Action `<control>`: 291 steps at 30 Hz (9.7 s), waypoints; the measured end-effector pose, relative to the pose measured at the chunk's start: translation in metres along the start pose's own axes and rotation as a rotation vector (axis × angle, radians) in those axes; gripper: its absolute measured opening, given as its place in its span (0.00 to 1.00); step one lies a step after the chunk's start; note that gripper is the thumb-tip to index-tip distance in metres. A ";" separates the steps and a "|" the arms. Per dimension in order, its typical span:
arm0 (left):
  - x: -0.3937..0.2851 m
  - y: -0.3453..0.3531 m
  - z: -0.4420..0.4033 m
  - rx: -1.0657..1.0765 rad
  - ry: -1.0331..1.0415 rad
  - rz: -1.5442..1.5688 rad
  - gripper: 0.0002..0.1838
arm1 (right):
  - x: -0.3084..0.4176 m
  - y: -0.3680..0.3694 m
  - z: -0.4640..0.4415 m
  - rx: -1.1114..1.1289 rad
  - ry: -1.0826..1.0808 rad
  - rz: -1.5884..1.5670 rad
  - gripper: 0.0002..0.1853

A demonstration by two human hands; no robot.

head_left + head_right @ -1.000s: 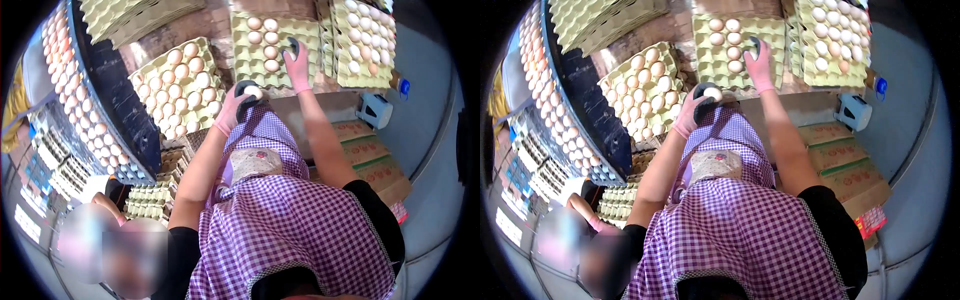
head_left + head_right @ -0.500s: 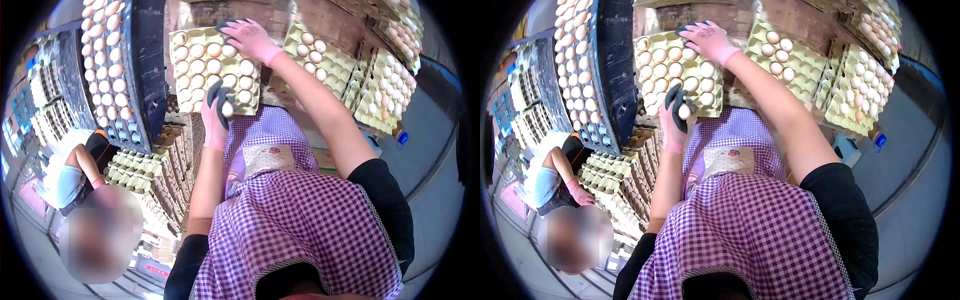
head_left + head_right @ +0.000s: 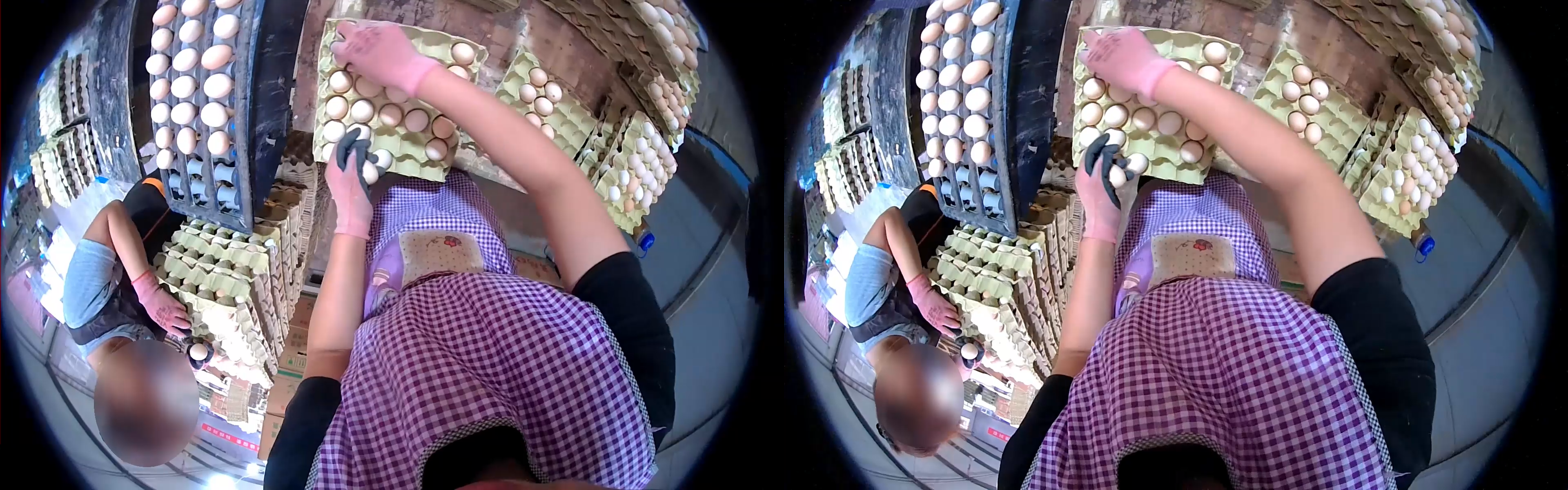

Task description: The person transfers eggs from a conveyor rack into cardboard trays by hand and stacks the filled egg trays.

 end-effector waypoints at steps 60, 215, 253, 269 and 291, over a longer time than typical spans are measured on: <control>0.044 0.215 -0.131 0.447 0.194 -1.552 0.28 | -0.127 0.144 0.276 -0.322 1.246 -0.971 0.25; 0.048 0.174 -0.068 0.787 0.685 -1.970 0.20 | -0.007 0.124 0.270 0.045 0.712 -0.440 0.25; -0.141 -0.119 -0.043 -0.214 0.169 -1.348 0.28 | 0.088 -0.059 -0.014 0.023 0.021 -0.201 0.25; -0.221 -0.056 -0.101 -0.376 0.426 -1.365 0.37 | 0.010 -0.093 -0.087 -0.016 0.094 -0.317 0.31; -0.006 -0.031 -0.061 0.182 0.669 -1.699 0.28 | -0.111 0.012 0.186 -0.089 0.583 -0.414 0.25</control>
Point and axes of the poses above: each hand's wrist, its own z-axis away from the middle knuckle, its own y-axis out of the palm, x = y × z, the point moved 9 cm from there along -z, towards the middle knuckle, and after that the axes turned 5 degrees about x, right-handed, at the moved point
